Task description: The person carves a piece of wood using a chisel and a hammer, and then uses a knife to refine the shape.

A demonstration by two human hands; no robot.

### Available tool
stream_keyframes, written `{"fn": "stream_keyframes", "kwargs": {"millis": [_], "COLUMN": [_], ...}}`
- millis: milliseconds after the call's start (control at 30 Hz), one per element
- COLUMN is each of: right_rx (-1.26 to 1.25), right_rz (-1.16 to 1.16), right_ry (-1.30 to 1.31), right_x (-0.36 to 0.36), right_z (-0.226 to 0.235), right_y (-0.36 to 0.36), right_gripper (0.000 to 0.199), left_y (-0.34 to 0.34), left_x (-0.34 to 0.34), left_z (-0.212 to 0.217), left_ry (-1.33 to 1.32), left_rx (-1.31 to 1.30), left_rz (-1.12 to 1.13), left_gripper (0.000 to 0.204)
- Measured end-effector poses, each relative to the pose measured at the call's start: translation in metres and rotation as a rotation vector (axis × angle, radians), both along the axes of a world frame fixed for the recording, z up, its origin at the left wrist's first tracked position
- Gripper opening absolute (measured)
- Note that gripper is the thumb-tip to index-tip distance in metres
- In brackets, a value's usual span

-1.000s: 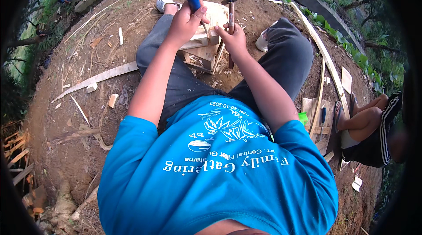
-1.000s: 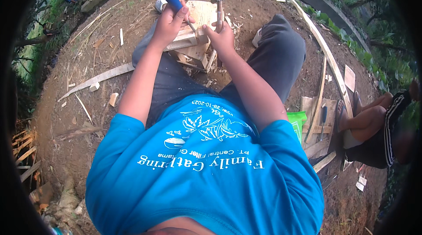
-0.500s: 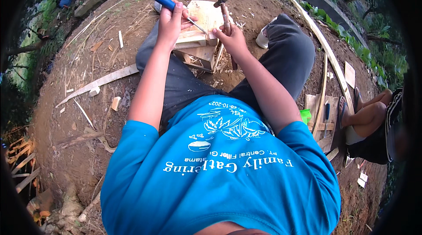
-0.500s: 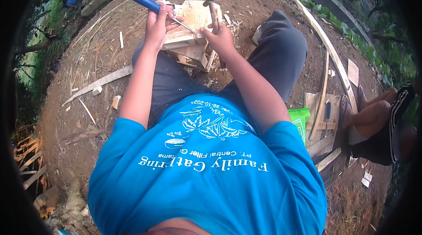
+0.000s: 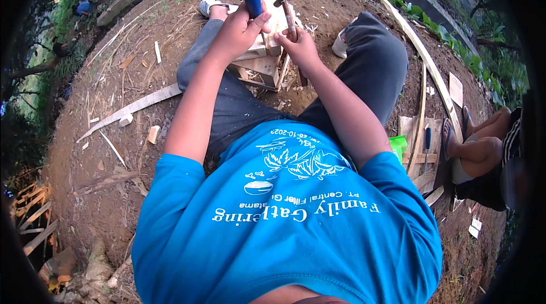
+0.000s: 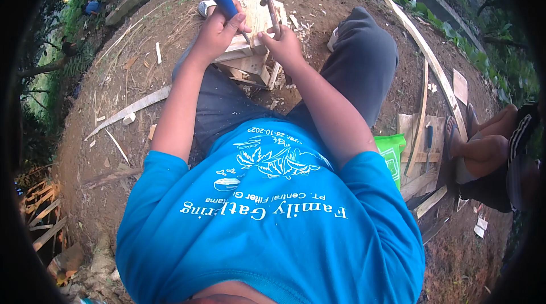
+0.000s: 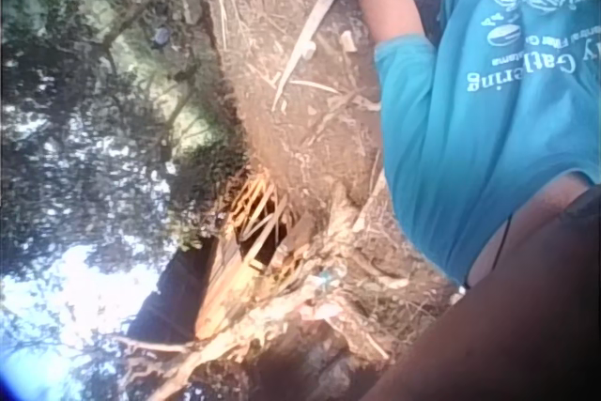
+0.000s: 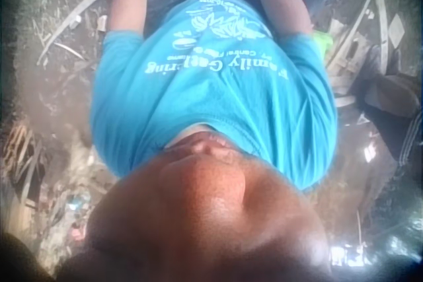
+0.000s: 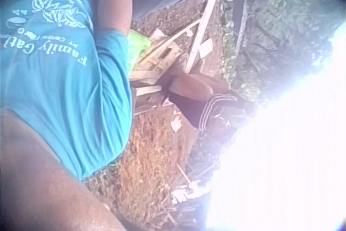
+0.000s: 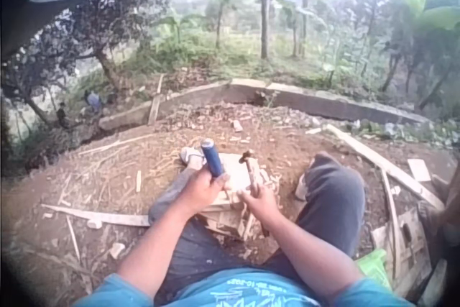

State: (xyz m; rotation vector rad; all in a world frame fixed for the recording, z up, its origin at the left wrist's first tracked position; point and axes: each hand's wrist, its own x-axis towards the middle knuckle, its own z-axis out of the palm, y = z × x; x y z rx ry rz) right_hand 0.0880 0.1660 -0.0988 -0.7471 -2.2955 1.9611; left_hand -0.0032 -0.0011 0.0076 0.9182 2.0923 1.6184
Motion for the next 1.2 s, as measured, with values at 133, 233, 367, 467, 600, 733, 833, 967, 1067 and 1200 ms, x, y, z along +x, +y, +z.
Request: {"fn": "stream_keyframes", "kwargs": {"millis": [133, 233, 367, 467, 600, 733, 833, 967, 1067, 1200], "right_rx": [0.149, 0.133, 0.121, 0.298, 0.761, 0.569, 0.772, 0.633, 0.541, 0.576], "right_rz": [-0.017, -0.022, 0.111, 0.211, 0.479, 0.405, 0.348, 0.397, 0.328, 0.461], "right_ry": [0.023, 0.135, 0.496, 0.659, 0.499, 0.409, 0.57, 0.331, 0.354, 0.229], "right_x": [0.001, -0.001, 0.007, 0.014, 0.029, 0.033, 0.035, 0.037, 0.037, 0.042], "right_z": [0.011, 0.073, 0.205, 0.263, 0.268, 0.315, 0.269, 0.281, 0.286, 0.262], "right_y": [0.005, 0.009, 0.027, 0.03, 0.042, 0.032, 0.042, 0.036, 0.033, 0.036], "right_gripper": [0.046, 0.04, 0.035, 0.033, 0.036, 0.039, 0.037, 0.038, 0.037, 0.036], "left_y": [0.003, -0.004, -0.006, -0.007, 0.002, -0.007, 0.005, -0.004, -0.005, 0.0], "left_x": [0.0, 0.0, 0.001, -0.003, -0.002, 0.001, -0.003, -0.003, -0.001, -0.007], "left_z": [0.0, -0.001, -0.008, -0.011, -0.011, -0.013, -0.016, -0.016, -0.011, -0.014], "left_ry": [0.052, 0.043, -0.02, 0.001, 0.003, 0.063, 0.076, 0.045, 0.052, 0.03], "left_rx": [-0.038, -0.003, -0.011, -0.004, 0.022, 0.031, 0.031, -0.012, -0.019, 0.0], "left_rz": [-0.035, -0.001, 0.01, 0.002, -0.01, 0.034, 0.01, 0.002, -0.002, -0.002], "left_gripper": [0.033, 0.03, 0.03, 0.029, 0.028, 0.026, 0.026, 0.028, 0.028, 0.028]}}
